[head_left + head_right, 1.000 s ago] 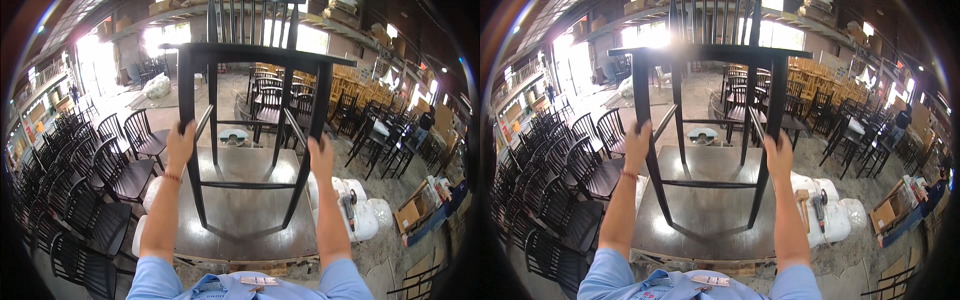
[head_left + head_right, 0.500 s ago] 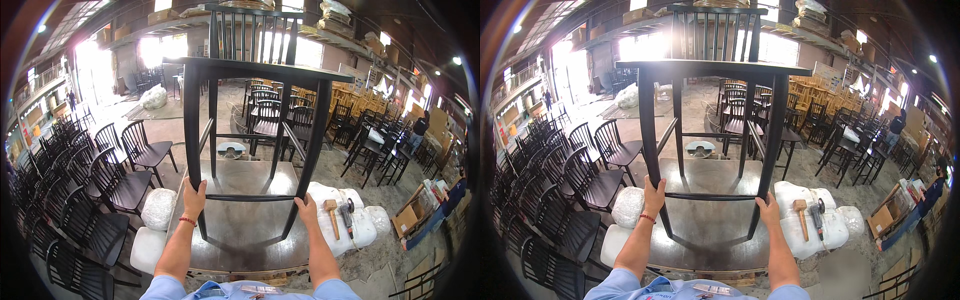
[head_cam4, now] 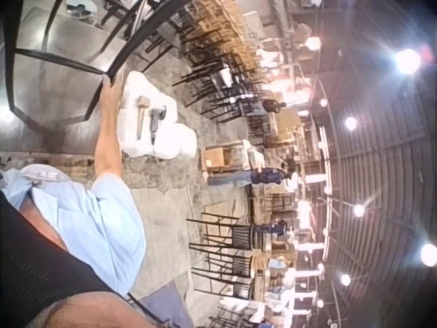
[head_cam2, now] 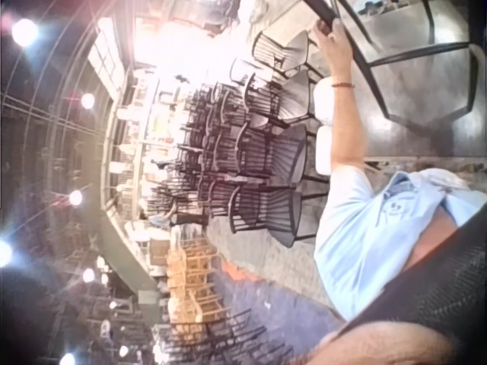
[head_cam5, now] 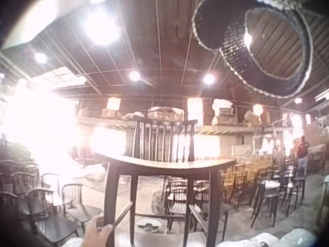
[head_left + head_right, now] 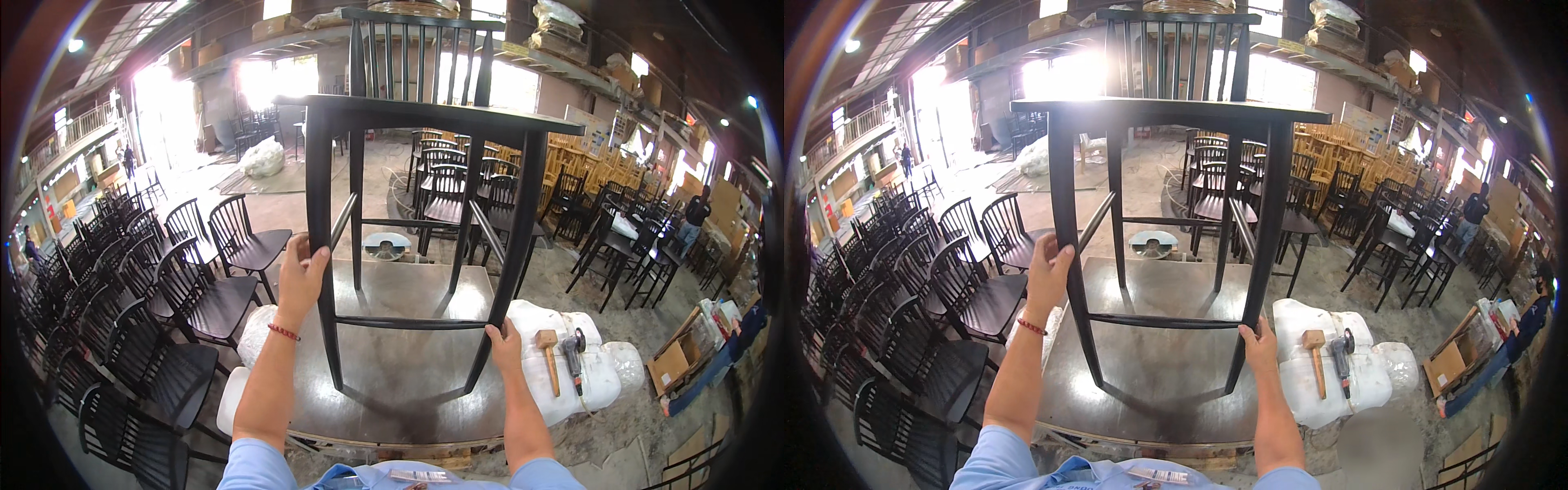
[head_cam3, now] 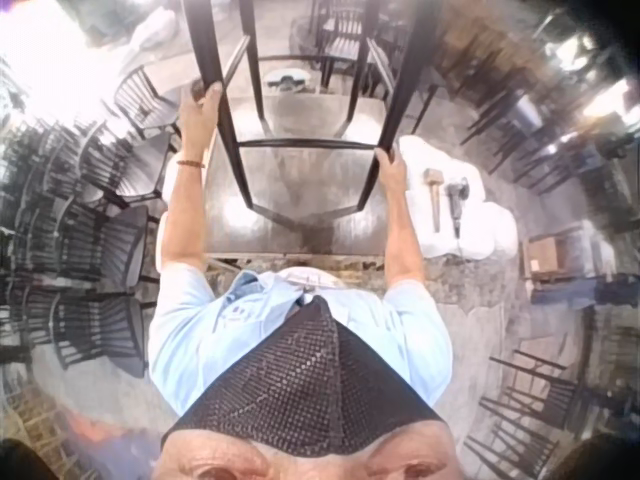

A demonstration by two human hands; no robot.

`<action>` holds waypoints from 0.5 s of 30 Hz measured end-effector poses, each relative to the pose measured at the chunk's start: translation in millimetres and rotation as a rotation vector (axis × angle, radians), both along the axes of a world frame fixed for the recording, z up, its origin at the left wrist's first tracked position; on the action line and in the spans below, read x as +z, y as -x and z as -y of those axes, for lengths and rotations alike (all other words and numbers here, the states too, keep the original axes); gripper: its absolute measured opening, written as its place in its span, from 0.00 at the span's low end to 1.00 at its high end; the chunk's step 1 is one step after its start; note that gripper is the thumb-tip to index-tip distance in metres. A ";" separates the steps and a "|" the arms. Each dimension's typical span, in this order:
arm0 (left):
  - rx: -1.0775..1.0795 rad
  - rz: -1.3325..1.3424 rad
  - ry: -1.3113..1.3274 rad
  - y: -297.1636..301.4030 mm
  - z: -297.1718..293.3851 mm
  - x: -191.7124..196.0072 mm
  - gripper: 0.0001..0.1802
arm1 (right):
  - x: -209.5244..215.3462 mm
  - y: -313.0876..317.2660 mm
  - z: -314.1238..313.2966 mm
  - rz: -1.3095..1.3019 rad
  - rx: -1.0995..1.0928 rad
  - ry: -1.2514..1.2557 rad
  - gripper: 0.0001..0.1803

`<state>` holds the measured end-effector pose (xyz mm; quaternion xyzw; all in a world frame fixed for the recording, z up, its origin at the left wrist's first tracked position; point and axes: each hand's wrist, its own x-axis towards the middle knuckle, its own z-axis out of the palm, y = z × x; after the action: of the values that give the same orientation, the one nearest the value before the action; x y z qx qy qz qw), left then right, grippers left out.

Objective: The person uses an angle grinder with a wire brush to smooth the frame of a black chair, then wipes the frame with a cloth. They move the chair, retrieve a new grinding disc from a toolbox, and attach it to the angle grinder.

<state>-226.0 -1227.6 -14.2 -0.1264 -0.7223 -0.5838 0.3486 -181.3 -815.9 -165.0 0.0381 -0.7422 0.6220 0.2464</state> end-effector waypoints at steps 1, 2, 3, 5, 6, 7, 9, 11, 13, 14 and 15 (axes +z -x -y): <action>0.048 -0.060 0.015 3.9 2.9 7.9 0.25 | -0.5 3.0 -2.1 -0.012 -0.004 -0.004 0.24; 0.091 -0.122 0.028 10.4 5.3 19.0 0.26 | 0.3 5.8 -6.6 -0.025 -0.012 -0.009 0.24; 0.151 -0.152 0.097 14.7 7.8 30.1 0.26 | 0.3 6.1 -7.6 0.025 -0.037 -0.056 0.25; 0.022 0.022 0.079 26.9 -25.0 55.9 0.26 | -12.7 -0.4 -35.6 -0.003 -0.044 -0.003 0.26; 0.058 0.208 0.050 35.0 -18.5 62.4 0.27 | -26.6 -6.7 -21.3 -0.004 -0.002 0.078 0.26; 0.321 0.057 0.236 40.7 -3.8 57.5 0.28 | -39.7 -20.0 2.5 0.132 -0.032 0.070 0.27; 0.258 0.367 0.214 57.0 -30.3 52.4 0.28 | -86.0 -72.2 -17.4 0.269 -0.087 -0.094 0.26; 0.412 -0.005 0.983 75.2 34.1 35.6 0.21 | -134.3 -137.8 -6.4 0.568 0.179 0.000 0.24; 0.459 -0.378 1.181 88.3 53.9 27.8 0.25 | -182.2 -208.3 -9.2 0.960 0.277 0.159 0.21; 0.493 -0.245 1.184 98.3 56.3 16.6 0.25 | -201.6 -242.0 -13.0 1.161 0.228 0.241 0.18; 0.259 0.145 0.549 98.4 88.5 20.7 0.25 | -224.6 -262.0 -20.4 1.243 0.127 0.372 0.19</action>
<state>-324.4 -1316.1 6.5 -0.0806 -0.8860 -0.3253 0.3203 80.7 -795.5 -389.6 -0.3284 -0.6226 0.6595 -0.2638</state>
